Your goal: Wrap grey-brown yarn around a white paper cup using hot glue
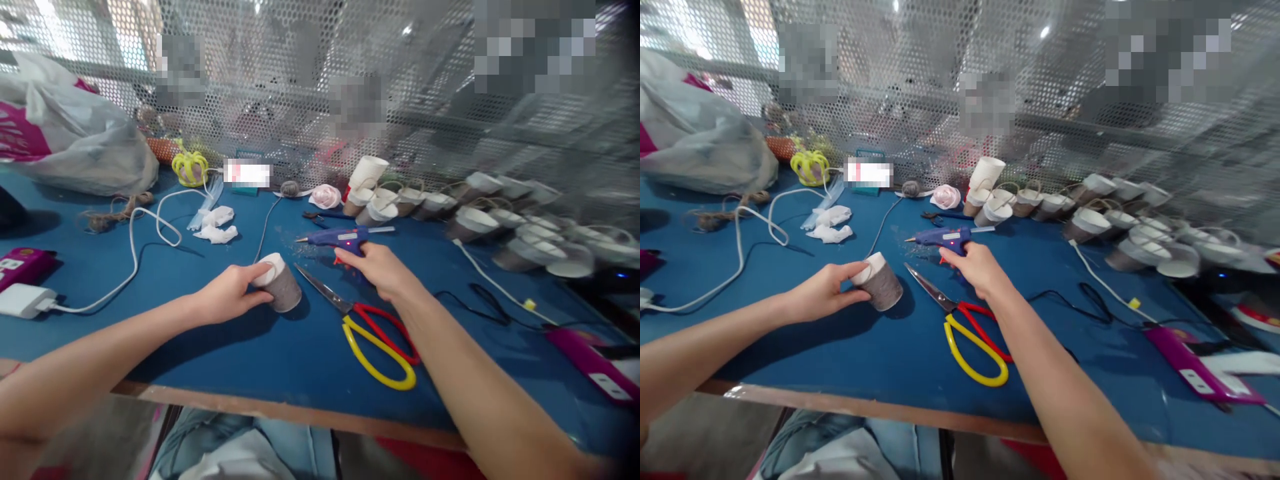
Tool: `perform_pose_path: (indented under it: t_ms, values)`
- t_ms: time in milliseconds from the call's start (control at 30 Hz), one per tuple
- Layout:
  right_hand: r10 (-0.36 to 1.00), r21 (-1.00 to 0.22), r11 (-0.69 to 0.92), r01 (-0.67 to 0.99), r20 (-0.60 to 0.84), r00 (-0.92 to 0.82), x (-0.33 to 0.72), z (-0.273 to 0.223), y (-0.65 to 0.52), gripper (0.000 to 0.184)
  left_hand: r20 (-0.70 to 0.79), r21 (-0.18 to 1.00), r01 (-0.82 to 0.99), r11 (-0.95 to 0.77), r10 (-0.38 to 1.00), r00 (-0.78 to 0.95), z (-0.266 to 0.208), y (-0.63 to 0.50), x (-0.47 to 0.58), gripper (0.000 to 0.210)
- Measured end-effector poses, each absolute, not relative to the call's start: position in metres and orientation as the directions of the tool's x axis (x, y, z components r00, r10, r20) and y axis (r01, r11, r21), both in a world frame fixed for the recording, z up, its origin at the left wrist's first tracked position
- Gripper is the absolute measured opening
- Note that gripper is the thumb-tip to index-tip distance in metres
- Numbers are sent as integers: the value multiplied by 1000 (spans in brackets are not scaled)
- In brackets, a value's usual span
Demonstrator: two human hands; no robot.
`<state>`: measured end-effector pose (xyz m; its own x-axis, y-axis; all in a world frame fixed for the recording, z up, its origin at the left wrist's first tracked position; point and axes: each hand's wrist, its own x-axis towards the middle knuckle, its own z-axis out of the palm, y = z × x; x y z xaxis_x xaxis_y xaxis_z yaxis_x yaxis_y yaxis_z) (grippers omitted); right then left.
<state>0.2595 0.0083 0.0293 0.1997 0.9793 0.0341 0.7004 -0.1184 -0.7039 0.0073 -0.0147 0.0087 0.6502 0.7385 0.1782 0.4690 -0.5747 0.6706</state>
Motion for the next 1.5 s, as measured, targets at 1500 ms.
perform_pose_path:
  t_ms: [1500]
  values:
    - [955,-796,258,547,294,-22,205,35,-28,26,93,939,186,-290,732,675,10,-18,11,24]
